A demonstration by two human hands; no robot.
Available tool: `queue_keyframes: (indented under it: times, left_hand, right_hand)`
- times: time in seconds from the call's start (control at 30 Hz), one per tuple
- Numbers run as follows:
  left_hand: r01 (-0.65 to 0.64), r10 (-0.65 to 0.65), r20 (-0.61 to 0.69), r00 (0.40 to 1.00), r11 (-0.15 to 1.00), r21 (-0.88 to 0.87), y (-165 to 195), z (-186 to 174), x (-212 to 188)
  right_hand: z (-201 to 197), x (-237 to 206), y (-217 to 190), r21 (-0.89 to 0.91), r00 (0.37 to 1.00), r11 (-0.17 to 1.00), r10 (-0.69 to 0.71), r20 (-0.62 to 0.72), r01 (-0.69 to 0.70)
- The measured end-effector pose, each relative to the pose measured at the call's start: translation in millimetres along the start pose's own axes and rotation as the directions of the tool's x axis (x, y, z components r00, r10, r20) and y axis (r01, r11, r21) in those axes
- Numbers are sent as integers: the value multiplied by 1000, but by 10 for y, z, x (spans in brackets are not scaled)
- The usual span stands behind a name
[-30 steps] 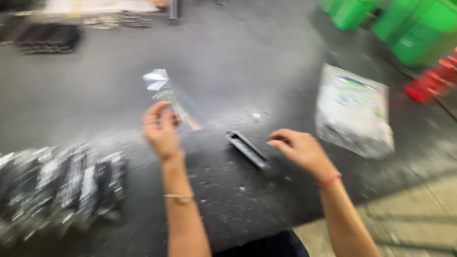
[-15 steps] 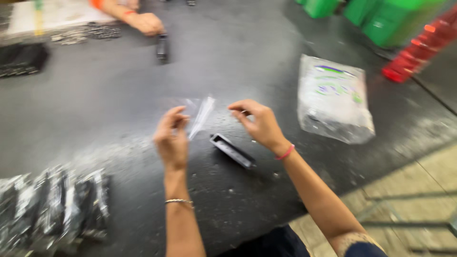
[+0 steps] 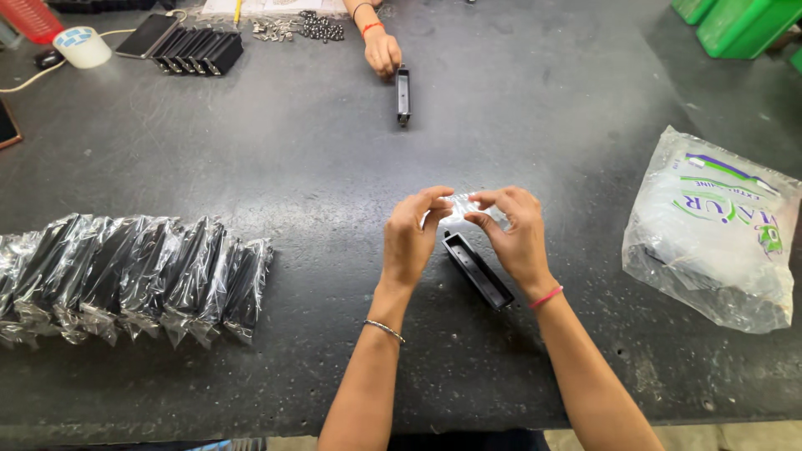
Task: The person repeatedly picks small black rectangular components and places them into clear plastic bags on a workbench. The person folds the top of each bag to seal it and sets the packaged item aside. A coworker is visible in the background handling similar components.
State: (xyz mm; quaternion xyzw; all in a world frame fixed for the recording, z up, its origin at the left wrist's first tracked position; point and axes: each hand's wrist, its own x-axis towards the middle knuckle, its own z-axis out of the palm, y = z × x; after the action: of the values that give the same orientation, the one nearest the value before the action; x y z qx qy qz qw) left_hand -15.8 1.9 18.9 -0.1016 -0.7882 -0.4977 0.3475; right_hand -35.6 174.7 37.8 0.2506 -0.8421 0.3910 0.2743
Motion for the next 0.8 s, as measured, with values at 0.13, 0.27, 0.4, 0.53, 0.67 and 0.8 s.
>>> queue_keyframes:
  times: [0.13, 0.27, 0.4, 0.53, 0.67, 0.8]
  left_hand:
    - [196, -196, 13, 980, 967, -164, 46, 155, -53]
    - [271, -281, -13, 960, 936, -224, 32, 257, -95]
    - [260, -270, -16, 963, 939, -226, 46, 315, -159]
    - [257, -263, -13, 965, 952, -167, 100, 388, -206]
    - [220, -223, -13, 975, 971, -97, 126, 430, -249]
    - [245, -248, -37, 968, 967, -63, 160, 438, -265]
  right_hand:
    - [-116, -77, 149, 234, 982, 954, 189, 19, -188]
    - [-154, -111, 219, 285, 976, 935, 217, 12, -211]
    - [-160, -140, 253, 224, 988, 964, 153, -28, -143]
    - [-168, -171, 302, 118, 995, 991, 69, -66, -61]
    - [-101, -216, 310, 53, 993, 993, 109, -38, -107]
    - [-63, -222, 232, 74, 983, 981, 183, -18, -181]
